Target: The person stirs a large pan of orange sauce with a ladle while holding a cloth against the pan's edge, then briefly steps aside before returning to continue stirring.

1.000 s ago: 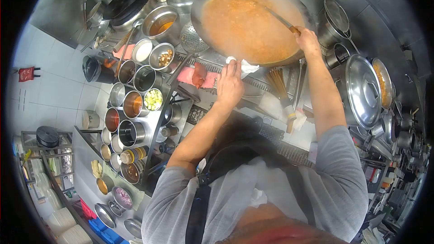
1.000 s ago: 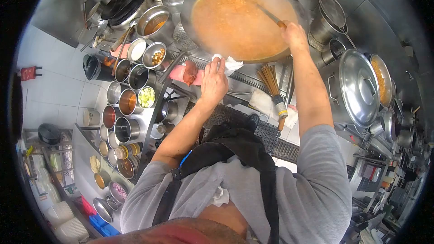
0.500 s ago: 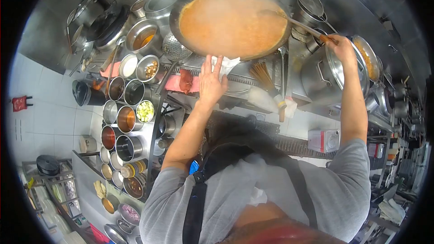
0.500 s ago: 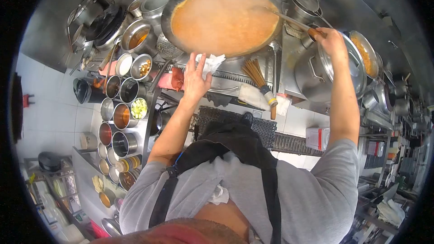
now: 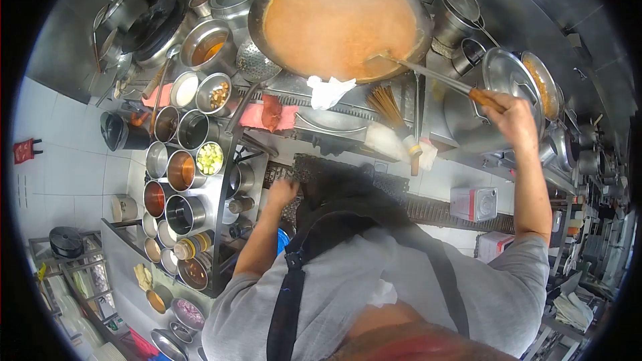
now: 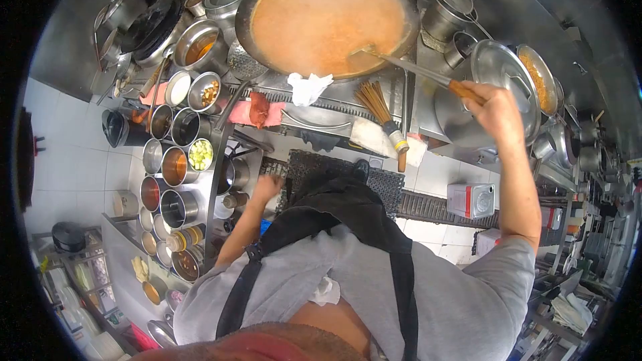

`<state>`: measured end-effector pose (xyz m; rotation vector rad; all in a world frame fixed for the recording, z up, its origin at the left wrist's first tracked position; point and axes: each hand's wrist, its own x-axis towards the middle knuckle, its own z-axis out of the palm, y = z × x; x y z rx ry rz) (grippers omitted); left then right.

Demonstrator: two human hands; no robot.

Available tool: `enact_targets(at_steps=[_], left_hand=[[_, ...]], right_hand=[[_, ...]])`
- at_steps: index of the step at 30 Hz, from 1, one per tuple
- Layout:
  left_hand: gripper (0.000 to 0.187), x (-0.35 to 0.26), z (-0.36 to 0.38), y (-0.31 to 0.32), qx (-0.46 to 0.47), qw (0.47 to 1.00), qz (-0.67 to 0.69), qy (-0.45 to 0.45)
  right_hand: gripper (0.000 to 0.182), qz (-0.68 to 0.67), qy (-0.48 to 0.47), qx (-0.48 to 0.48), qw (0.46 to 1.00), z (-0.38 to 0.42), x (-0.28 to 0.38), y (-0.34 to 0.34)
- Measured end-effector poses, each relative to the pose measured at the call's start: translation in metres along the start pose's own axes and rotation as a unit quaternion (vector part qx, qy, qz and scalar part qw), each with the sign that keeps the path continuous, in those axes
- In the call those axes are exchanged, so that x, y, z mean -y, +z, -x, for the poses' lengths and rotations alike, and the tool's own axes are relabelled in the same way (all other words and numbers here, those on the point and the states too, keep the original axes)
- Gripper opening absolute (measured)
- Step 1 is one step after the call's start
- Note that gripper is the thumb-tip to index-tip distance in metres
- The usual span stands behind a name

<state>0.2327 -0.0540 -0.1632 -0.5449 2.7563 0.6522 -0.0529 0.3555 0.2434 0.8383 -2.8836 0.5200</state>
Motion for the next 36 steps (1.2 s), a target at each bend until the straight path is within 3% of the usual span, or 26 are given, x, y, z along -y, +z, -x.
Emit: enact_targets(at_steps=[1, 2, 3, 4, 7, 11, 13, 15, 16, 17, 18, 19, 21, 22, 25, 27, 29, 31, 33, 36], left_hand=[[0.034, 0.041, 0.010, 0.049, 0.092, 0.996, -0.023, 0.000], [0.029, 0.096, 0.023, 0.108, 0.206, 0.967, -0.126, 0.078], [0.028, 0.152, 0.046, 0.195, 0.202, 0.973, -0.113, -0.004], [0.019, 0.138, 0.101, 0.156, -0.006, 0.987, 0.159, -0.017], [0.017, 0.171, 0.149, 0.188, 0.218, 0.961, 0.087, -0.145], [0.014, 0.191, 0.166, 0.191, 0.241, 0.955, 0.076, -0.154], [0.013, 0.186, 0.167, 0.184, 0.213, 0.961, 0.081, -0.156], [0.013, 0.146, 0.156, 0.147, 0.176, 0.879, 0.187, -0.401], [0.014, 0.138, 0.156, 0.149, 0.174, 0.945, 0.071, -0.268], [0.021, 0.147, 0.152, 0.157, 0.166, 0.975, -0.057, -0.138], [0.006, 0.165, 0.148, 0.188, 0.118, 0.932, 0.218, -0.263], [0.019, 0.123, 0.139, 0.163, 0.152, 0.937, 0.123, -0.291], [0.030, 0.116, 0.133, 0.196, 0.123, 0.943, 0.015, -0.309], [0.042, 0.065, 0.140, 0.163, 0.051, 0.944, 0.082, -0.316], [0.038, 0.023, 0.156, 0.144, 0.063, 0.931, 0.096, -0.346], [0.040, -0.002, 0.183, 0.121, -0.009, 0.838, 0.198, -0.508], [0.046, -0.029, 0.219, 0.090, -0.066, 0.773, 0.161, -0.610], [0.051, -0.044, 0.263, 0.070, -0.112, 0.718, 0.153, -0.670], [0.054, -0.029, 0.301, 0.105, -0.194, 0.638, 0.069, -0.742], [0.062, -0.035, 0.352, 0.123, -0.165, 0.553, -0.015, -0.816]], right_hand=[[0.033, 0.000, -0.003, 0.001, 1.000, -0.003, -0.001, 0.013], [0.033, -0.004, -0.029, -0.001, 1.000, -0.007, -0.004, 0.029], [0.033, -0.009, -0.055, -0.004, 0.998, -0.011, -0.006, 0.043], [0.033, -0.008, -0.060, -0.003, 0.998, -0.017, -0.003, 0.056], [0.037, 0.016, -0.047, 0.036, 0.998, -0.036, 0.003, 0.087], [0.037, 0.007, -0.094, 0.017, 0.995, -0.067, 0.011, 0.122], [0.035, 0.016, -0.101, 0.016, 0.995, -0.087, 0.010, 0.140], [0.032, 0.051, -0.096, 0.018, 0.994, -0.111, -0.002, 0.168], [0.031, 0.017, -0.121, 0.011, 0.992, -0.121, -0.002, 0.172], [0.030, 0.018, -0.108, 0.016, 0.994, -0.130, 0.005, 0.173], [0.029, 0.020, -0.153, -0.017, 0.988, -0.137, 0.002, 0.175], [0.027, 0.019, -0.133, -0.016, 0.991, -0.151, -0.001, 0.180], [0.027, 0.035, -0.090, -0.011, 0.995, -0.184, -0.019, 0.195], [0.031, -0.013, -0.148, -0.038, 0.988, -0.206, -0.037, 0.208], [0.027, -0.013, -0.149, -0.019, 0.989, -0.234, -0.038, 0.198], [0.026, -0.033, -0.164, -0.022, 0.986, -0.240, -0.048, 0.184], [0.025, -0.037, -0.151, -0.016, 0.988, -0.244, -0.059, 0.172], [0.025, -0.038, -0.128, -0.007, 0.991, -0.243, -0.077, 0.161], [0.024, -0.008, -0.150, -0.031, 0.988, -0.239, -0.099, 0.152], [0.023, -0.031, -0.176, -0.068, 0.982, -0.231, -0.137, 0.148]])
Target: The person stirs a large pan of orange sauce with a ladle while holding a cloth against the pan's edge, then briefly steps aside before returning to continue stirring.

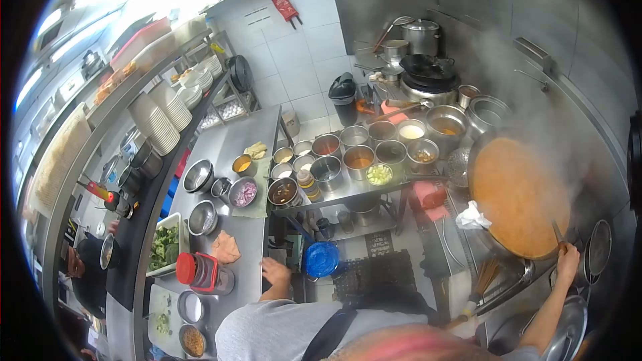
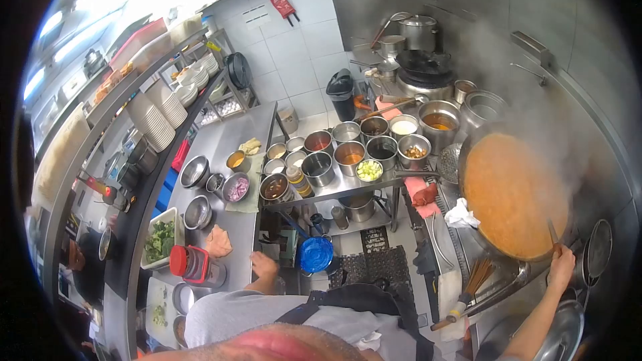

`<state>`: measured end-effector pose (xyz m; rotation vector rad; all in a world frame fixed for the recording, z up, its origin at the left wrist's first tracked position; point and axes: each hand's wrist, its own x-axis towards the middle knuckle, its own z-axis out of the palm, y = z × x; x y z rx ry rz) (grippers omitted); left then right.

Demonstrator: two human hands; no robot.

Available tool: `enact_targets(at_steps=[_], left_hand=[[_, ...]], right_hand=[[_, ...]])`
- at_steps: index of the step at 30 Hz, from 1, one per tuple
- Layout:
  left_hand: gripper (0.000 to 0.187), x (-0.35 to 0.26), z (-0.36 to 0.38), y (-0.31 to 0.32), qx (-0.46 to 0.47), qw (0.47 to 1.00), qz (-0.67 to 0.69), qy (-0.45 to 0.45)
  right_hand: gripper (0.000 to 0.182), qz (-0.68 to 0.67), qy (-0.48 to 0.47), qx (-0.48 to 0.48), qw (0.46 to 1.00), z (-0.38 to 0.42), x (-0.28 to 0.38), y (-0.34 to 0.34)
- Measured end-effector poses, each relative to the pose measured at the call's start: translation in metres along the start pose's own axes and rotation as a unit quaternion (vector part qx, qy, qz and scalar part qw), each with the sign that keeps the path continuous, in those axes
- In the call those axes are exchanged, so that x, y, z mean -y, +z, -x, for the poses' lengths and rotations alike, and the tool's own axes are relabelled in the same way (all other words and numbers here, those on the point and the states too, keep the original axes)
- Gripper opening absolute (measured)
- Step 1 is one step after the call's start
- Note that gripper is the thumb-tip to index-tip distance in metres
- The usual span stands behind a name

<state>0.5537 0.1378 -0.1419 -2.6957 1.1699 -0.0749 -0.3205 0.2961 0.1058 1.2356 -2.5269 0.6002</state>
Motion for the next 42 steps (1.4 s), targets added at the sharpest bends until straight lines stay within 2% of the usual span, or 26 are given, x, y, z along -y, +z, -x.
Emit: enact_targets(at_steps=[1, 3, 4, 6, 13, 15, 17, 21, 24, 28, 30, 35, 37, 39, 42], left_hand=[[0.066, 0.015, -0.001, -0.003, 0.005, 0.999, -0.002, -0.044], [0.068, 0.042, -0.004, 0.002, 0.041, 0.995, 0.018, -0.085], [0.068, 0.048, -0.005, 0.008, 0.040, 0.996, 0.019, -0.079], [0.066, 0.060, -0.002, 0.008, 0.065, 0.977, 0.078, -0.189], [0.048, 0.076, -0.029, 0.051, -0.025, 0.991, -0.018, -0.132], [0.041, 0.077, -0.032, 0.046, -0.004, 0.995, -0.084, -0.051], [0.040, 0.078, -0.029, 0.046, -0.027, 0.995, -0.065, -0.065], [0.038, 0.071, -0.021, 0.038, -0.065, 0.993, -0.023, -0.096], [0.037, 0.072, -0.022, 0.037, -0.079, 0.991, -0.062, -0.091], [0.038, 0.070, -0.026, 0.039, -0.062, 0.993, -0.049, -0.086], [0.040, 0.070, -0.032, 0.046, -0.097, 0.987, -0.082, -0.097], [0.041, 0.071, -0.031, 0.040, -0.071, 0.993, -0.044, -0.083], [0.041, 0.072, -0.031, 0.038, -0.059, 0.994, -0.024, -0.083], [0.041, 0.070, -0.026, 0.028, -0.037, 0.996, -0.038, -0.068], [0.040, 0.071, -0.029, 0.035, -0.059, 0.994, -0.058, -0.070]], right_hand=[[0.023, 0.018, -0.013, -0.023, 0.999, 0.008, -0.008, -0.005], [0.024, 0.006, 0.022, -0.010, 1.000, 0.024, 0.019, -0.038], [0.024, -0.002, 0.039, 0.012, 0.999, 0.030, 0.023, -0.049], [0.024, -0.006, 0.059, 0.033, 0.998, 0.045, 0.025, -0.064], [0.025, 0.036, 0.020, 0.039, 0.998, 0.089, 0.035, -0.103], [0.027, 0.049, 0.009, 0.037, 0.998, 0.097, 0.035, -0.109], [0.032, 0.026, 0.010, 0.048, 0.998, 0.103, 0.037, -0.111], [0.031, -0.009, 0.001, 0.044, 0.999, 0.108, 0.059, -0.110], [0.030, -0.026, -0.014, 0.044, 0.999, 0.107, 0.074, -0.097], [0.027, -0.038, -0.018, 0.048, 0.998, 0.093, 0.098, -0.084], [0.025, -0.038, -0.022, 0.054, 0.998, 0.080, 0.100, -0.068], [0.024, 0.005, -0.031, 0.042, 0.999, 0.050, 0.098, -0.032], [0.024, 0.028, -0.001, 0.056, 0.998, 0.037, 0.108, -0.027], [0.024, 0.004, -0.014, 0.041, 0.999, 0.024, 0.109, -0.015], [0.023, -0.017, -0.009, 0.028, 0.999, 0.006, 0.111, -0.005]])
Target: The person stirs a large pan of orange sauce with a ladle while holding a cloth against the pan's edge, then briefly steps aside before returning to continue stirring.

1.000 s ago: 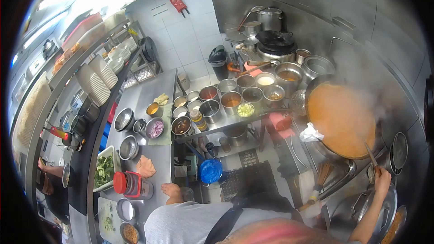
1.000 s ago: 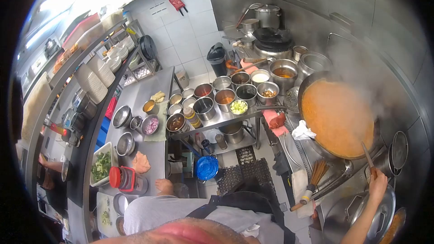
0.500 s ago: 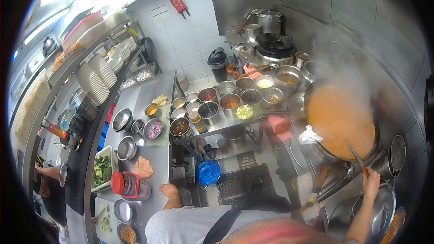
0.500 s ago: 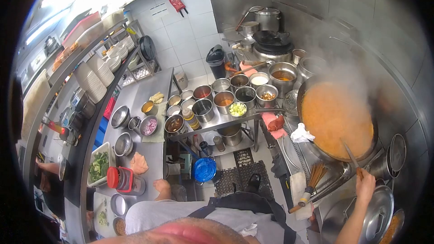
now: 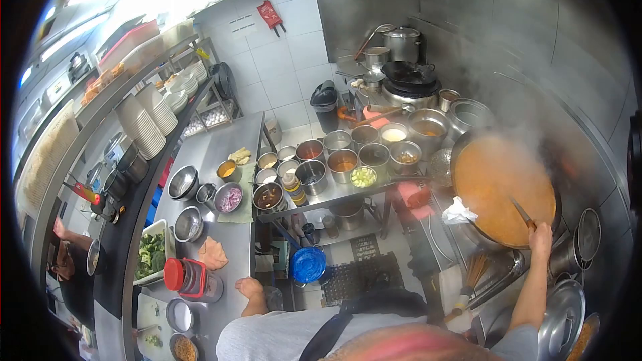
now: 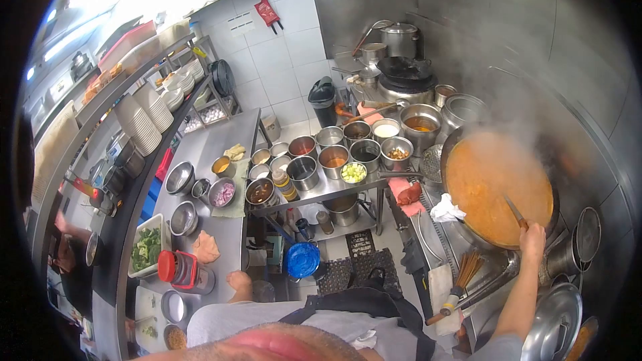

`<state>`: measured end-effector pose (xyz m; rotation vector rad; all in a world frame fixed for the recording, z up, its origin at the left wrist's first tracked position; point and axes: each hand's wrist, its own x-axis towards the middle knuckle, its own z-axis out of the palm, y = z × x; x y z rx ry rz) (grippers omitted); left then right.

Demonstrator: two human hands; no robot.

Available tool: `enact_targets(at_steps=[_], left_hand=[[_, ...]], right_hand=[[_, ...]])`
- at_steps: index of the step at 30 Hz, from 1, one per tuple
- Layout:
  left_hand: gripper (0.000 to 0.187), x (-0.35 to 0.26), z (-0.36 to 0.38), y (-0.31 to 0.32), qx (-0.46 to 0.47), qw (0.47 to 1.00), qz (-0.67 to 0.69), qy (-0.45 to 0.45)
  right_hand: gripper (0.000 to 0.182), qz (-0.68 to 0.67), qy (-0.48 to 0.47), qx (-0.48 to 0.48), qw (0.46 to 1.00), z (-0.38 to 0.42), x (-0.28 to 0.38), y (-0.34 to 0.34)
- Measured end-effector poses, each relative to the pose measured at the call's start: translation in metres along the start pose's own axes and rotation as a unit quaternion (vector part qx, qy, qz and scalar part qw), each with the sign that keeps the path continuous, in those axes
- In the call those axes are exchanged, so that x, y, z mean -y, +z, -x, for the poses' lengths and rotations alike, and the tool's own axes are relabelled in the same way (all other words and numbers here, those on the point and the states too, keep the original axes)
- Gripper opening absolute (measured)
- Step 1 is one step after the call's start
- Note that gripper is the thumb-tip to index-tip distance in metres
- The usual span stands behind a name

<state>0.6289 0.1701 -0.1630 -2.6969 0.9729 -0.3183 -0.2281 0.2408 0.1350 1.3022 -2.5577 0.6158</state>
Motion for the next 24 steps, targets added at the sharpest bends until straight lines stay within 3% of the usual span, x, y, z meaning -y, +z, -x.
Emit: enact_targets(at_steps=[4, 7, 8, 9, 10, 11, 12, 13, 15, 16, 18, 19, 21, 24], left_hand=[[0.038, -0.002, 0.000, 0.002, -0.009, 1.000, -0.012, 0.002], [0.041, 0.008, 0.002, 0.002, 0.017, 0.999, 0.004, 0.040], [0.043, 0.012, -0.004, 0.019, 0.025, 0.998, 0.005, 0.059], [0.048, 0.016, -0.007, 0.028, 0.032, 0.996, 0.002, 0.085], [0.048, 0.021, 0.006, 0.015, 0.032, 0.991, -0.028, 0.128], [0.053, 0.026, 0.029, -0.006, 0.025, 0.994, 0.017, 0.105], [0.061, 0.028, 0.047, -0.033, 0.019, 0.994, 0.064, 0.083], [0.061, 0.032, 0.047, -0.016, 0.019, 0.991, 0.040, 0.129], [0.077, 0.036, 0.044, 0.029, -0.125, 0.988, 0.010, 0.087], [0.077, 0.030, 0.044, 0.025, -0.123, 0.985, 0.006, 0.118], [0.087, 0.026, 0.048, 0.019, -0.074, 0.994, -0.062, 0.060], [0.087, 0.024, 0.052, 0.019, -0.067, 0.993, -0.060, 0.073], [0.090, 0.026, 0.053, 0.018, -0.103, 0.989, -0.085, 0.065], [0.089, 0.027, 0.051, 0.014, -0.085, 0.989, -0.100, 0.070]], right_hand=[[0.021, 0.012, 0.050, -0.003, 0.999, -0.023, -0.010, 0.018], [0.024, 0.027, 0.010, -0.049, 0.998, -0.045, -0.054, 0.055], [0.025, 0.027, 0.069, -0.044, 0.996, -0.044, -0.048, 0.048], [0.026, 0.014, 0.065, -0.062, 0.996, -0.044, -0.059, 0.053], [0.028, 0.013, 0.068, -0.056, 0.996, -0.043, -0.052, 0.039], [0.031, 0.055, 0.108, -0.008, 0.993, -0.047, -0.063, 0.036], [0.032, 0.065, 0.089, -0.031, 0.993, -0.050, -0.094, 0.048], [0.033, 0.057, 0.117, -0.039, 0.991, -0.039, -0.078, 0.026], [0.030, 0.051, 0.146, -0.001, 0.988, -0.026, -0.064, -0.009], [0.029, 0.064, 0.147, 0.005, 0.987, -0.020, -0.059, -0.026], [0.029, 0.090, 0.151, 0.009, 0.984, -0.005, -0.056, -0.050], [0.029, 0.092, 0.152, 0.010, 0.984, -0.001, -0.054, -0.060], [0.030, 0.102, 0.154, 0.008, 0.983, 0.004, -0.056, -0.079], [0.030, 0.106, 0.163, 0.029, 0.980, 0.020, -0.049, -0.106]])
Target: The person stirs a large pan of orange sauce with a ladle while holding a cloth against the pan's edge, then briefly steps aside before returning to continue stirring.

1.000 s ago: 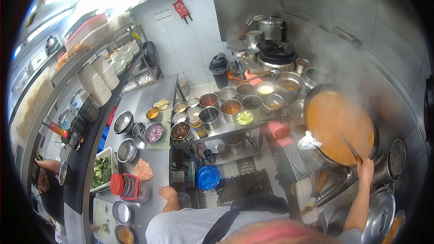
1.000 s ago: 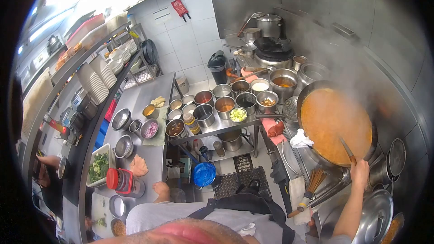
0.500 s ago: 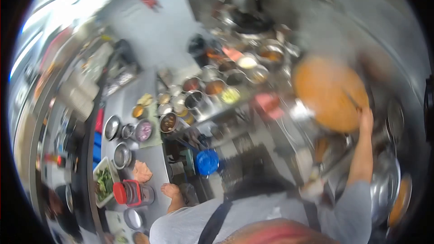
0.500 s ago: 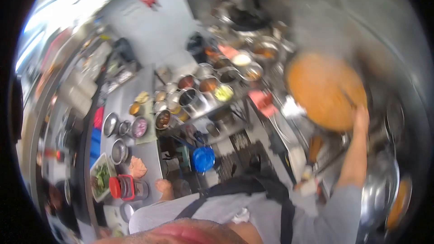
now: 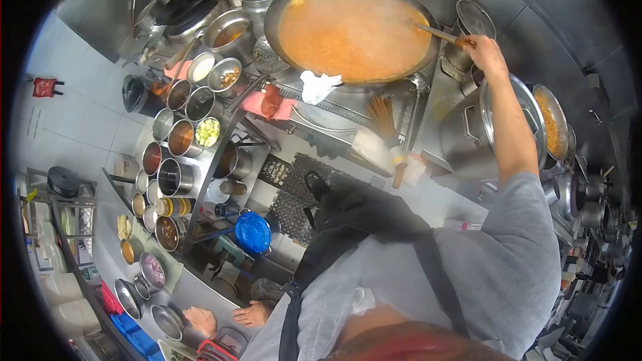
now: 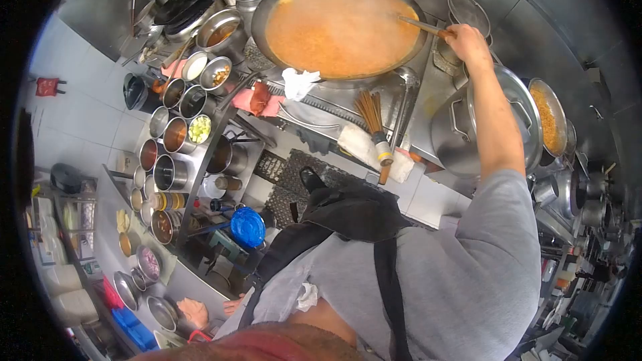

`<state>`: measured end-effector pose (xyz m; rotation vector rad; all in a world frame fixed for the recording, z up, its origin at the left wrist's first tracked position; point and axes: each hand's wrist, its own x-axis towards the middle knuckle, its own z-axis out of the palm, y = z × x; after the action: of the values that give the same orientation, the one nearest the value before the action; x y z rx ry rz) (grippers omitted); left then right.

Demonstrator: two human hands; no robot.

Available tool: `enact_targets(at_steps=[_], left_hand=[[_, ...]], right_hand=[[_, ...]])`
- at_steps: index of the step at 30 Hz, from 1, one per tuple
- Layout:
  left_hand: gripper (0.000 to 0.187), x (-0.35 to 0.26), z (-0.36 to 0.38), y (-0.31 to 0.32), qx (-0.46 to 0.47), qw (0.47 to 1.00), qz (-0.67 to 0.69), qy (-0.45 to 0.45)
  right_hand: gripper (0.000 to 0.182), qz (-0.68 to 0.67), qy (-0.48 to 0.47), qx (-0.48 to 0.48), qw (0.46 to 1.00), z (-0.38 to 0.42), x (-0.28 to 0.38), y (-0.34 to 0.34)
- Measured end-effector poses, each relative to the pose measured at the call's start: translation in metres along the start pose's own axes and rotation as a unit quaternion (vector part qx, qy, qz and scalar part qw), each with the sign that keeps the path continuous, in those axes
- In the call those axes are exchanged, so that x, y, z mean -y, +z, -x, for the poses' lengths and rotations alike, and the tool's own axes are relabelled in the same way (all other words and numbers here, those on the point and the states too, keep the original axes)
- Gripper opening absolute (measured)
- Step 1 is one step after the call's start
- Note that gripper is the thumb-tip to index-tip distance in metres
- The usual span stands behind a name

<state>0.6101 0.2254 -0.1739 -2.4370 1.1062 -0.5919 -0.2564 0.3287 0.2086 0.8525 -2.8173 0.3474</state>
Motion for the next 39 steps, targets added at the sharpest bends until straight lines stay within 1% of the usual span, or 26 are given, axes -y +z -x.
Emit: enact_targets(at_steps=[2, 4, 7, 8, 10, 11, 12, 13, 15, 16, 18, 19, 21, 23, 24, 25, 27, 28, 31, 32, 34, 35, 37, 39], left_hand=[[0.089, -0.001, 0.000, 0.001, 0.005, 1.000, -0.003, -0.001], [0.104, -0.002, -0.001, 0.011, -0.068, 0.995, 0.068, -0.017], [0.105, 0.000, -0.003, 0.014, -0.049, 0.995, 0.082, -0.024], [0.105, 0.001, -0.001, 0.011, -0.044, 0.995, 0.082, -0.023], [0.094, -0.005, 0.007, -0.027, 0.009, 1.000, -0.022, -0.020], [0.094, -0.005, 0.011, -0.030, 0.015, 0.999, -0.024, -0.017], [0.094, -0.003, 0.010, -0.031, 0.020, 0.999, -0.029, -0.011], [0.094, -0.001, 0.008, -0.030, 0.024, 0.999, -0.036, -0.006], [0.094, 0.001, 0.006, -0.030, 0.039, 0.998, -0.039, 0.003], [0.094, 0.001, 0.006, -0.033, 0.045, 0.998, -0.044, 0.012], [0.095, 0.000, 0.003, -0.030, 0.052, 0.997, -0.046, 0.020], [0.095, 0.001, 0.003, -0.025, 0.039, 0.998, -0.040, 0.025], [0.095, 0.001, 0.004, -0.023, 0.027, 0.999, -0.033, 0.026], [0.095, 0.003, 0.005, -0.026, 0.027, 0.999, -0.022, 0.028], [0.095, 0.002, 0.005, -0.027, 0.027, 0.999, -0.021, 0.024], [0.095, 0.002, 0.005, -0.029, 0.033, 0.999, -0.018, 0.025], [0.095, 0.002, 0.005, -0.027, 0.041, 0.999, -0.014, 0.020], [0.096, 0.001, 0.005, -0.025, 0.033, 0.999, -0.013, 0.022], [0.096, 0.004, 0.005, -0.025, 0.027, 0.999, -0.013, 0.022], [0.097, 0.003, 0.005, -0.026, 0.028, 0.999, -0.010, 0.026], [0.097, 0.003, 0.005, -0.026, 0.032, 0.999, -0.012, 0.023], [0.097, 0.003, 0.005, -0.026, 0.036, 0.999, -0.013, 0.023], [0.097, 0.003, 0.004, -0.026, 0.039, 0.999, -0.014, 0.021], [0.097, 0.000, 0.006, -0.026, 0.043, 0.999, -0.013, 0.022]], right_hand=[[0.029, 0.001, -0.011, 0.008, 1.000, 0.016, -0.001, -0.018], [0.028, -0.001, -0.024, 0.015, 1.000, 0.032, 0.002, -0.032], [0.027, -0.020, -0.012, 0.024, 0.999, 0.062, 0.006, -0.040], [0.027, -0.038, -0.040, 0.022, 0.998, 0.070, 0.002, -0.038], [0.029, -0.051, -0.090, 0.008, 0.995, 0.082, -0.002, -0.035], [0.030, -0.049, -0.112, 0.003, 0.993, 0.089, 0.001, -0.031], [0.032, -0.056, -0.080, 0.029, 0.995, 0.095, 0.008, -0.028], [0.032, -0.054, -0.085, 0.033, 0.994, 0.100, 0.015, -0.022], [0.032, -0.093, -0.103, 0.032, 0.990, 0.105, 0.027, -0.007], [0.032, -0.092, -0.109, 0.035, 0.989, 0.103, 0.026, 0.008], [0.032, -0.107, -0.127, 0.028, 0.986, 0.099, 0.043, 0.024], [0.032, -0.121, -0.144, 0.020, 0.982, 0.095, 0.050, 0.033], [0.033, -0.099, -0.153, 0.018, 0.983, 0.076, 0.050, 0.063], [0.034, -0.098, -0.198, 0.010, 0.975, 0.059, 0.062, 0.085], [0.034, -0.062, -0.182, 0.039, 0.981, 0.048, 0.066, 0.097], [0.034, -0.065, -0.185, 0.038, 0.980, 0.039, 0.071, 0.106], [0.032, -0.010, -0.123, 0.072, 0.990, 0.021, 0.094, 0.117], [0.033, -0.015, -0.113, 0.080, 0.990, 0.014, 0.105, 0.116], [0.029, -0.022, -0.113, 0.056, 0.992, -0.021, 0.112, 0.138], [0.029, -0.018, -0.096, 0.047, 0.994, -0.029, 0.115, 0.138], [0.029, -0.001, -0.082, 0.051, 0.995, -0.063, 0.100, 0.153], [0.030, 0.018, -0.065, 0.055, 0.996, -0.068, 0.103, 0.150], [0.032, 0.007, -0.048, 0.064, 0.997, -0.073, 0.099, 0.135], [0.025, 0.028, 0.005, 0.044, 0.999, -0.075, 0.091, 0.122]])
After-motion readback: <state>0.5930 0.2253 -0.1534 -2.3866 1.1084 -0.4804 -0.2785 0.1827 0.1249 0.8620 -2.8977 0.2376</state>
